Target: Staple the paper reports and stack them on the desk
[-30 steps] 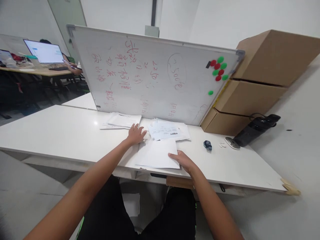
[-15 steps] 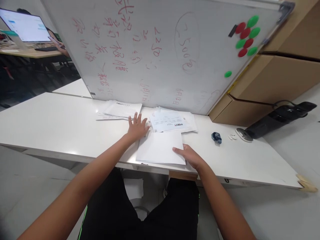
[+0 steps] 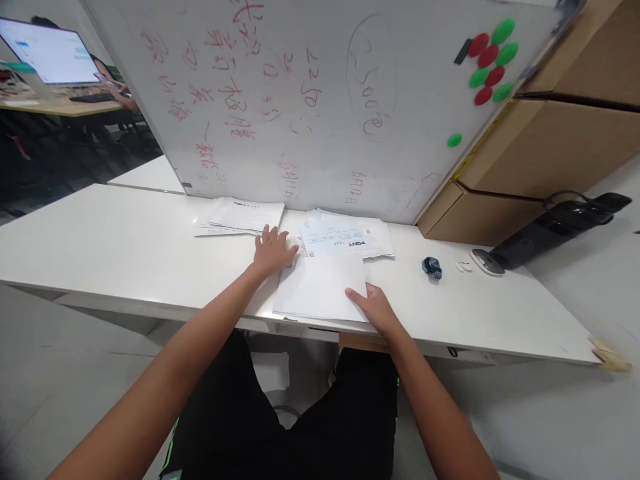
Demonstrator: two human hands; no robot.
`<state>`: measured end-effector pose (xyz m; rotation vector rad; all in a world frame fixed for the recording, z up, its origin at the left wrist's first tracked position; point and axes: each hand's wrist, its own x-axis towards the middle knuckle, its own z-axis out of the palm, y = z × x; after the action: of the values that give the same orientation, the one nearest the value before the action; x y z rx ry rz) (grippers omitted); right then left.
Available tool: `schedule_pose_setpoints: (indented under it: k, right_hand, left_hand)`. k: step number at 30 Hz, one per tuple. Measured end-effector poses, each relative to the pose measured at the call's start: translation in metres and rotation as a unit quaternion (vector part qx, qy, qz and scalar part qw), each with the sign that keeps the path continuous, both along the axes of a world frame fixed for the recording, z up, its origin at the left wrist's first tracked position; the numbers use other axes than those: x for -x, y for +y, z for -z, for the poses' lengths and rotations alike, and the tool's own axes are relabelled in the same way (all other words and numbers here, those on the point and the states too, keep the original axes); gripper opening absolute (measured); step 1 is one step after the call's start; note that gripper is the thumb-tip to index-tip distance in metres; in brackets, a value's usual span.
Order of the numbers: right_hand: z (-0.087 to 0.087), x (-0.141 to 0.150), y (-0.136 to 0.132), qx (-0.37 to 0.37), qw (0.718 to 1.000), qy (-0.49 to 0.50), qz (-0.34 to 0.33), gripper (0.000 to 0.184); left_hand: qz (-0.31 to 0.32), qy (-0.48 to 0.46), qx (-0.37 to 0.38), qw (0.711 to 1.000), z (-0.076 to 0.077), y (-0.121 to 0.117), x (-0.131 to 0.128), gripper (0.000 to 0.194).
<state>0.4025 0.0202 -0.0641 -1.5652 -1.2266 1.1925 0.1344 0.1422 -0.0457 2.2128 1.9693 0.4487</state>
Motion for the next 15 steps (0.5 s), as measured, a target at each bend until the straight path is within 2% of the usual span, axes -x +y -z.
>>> schedule_pose_setpoints:
  k: [3,7,9,11,13,15]
  right_hand:
    - [0.004,0.001,-0.005,-0.039,0.999,-0.014,0.012,0.048]
    - [0.008,0.000,-0.007,-0.085,0.996,0.007,0.027,0.047]
    - [0.011,0.000,-0.008,-0.113,0.991,0.021,0.071,0.046]
    - [0.014,0.000,-0.008,-0.146,0.977,0.054,0.146,0.046]
    - [0.016,0.001,-0.007,-0.170,0.957,0.113,0.204,0.046]
    - [0.019,0.001,-0.005,-0.173,0.948,0.171,0.204,0.047]
  left_hand:
    - [-0.010,-0.071,-0.023,0.997,-0.004,-0.002,0.002,0.058]
    - [-0.015,-0.216,-0.132,0.967,-0.019,-0.017,0.007,0.041]
    - [-0.001,-0.258,-0.194,0.947,-0.028,-0.030,0.010,0.041]
    - [0.034,-0.270,-0.221,0.937,-0.038,-0.044,0.011,0.040]
    - [0.061,-0.285,-0.185,0.939,-0.047,-0.054,0.010,0.040]
    - [0.080,-0.334,-0.091,0.935,-0.053,-0.059,0.007,0.045]
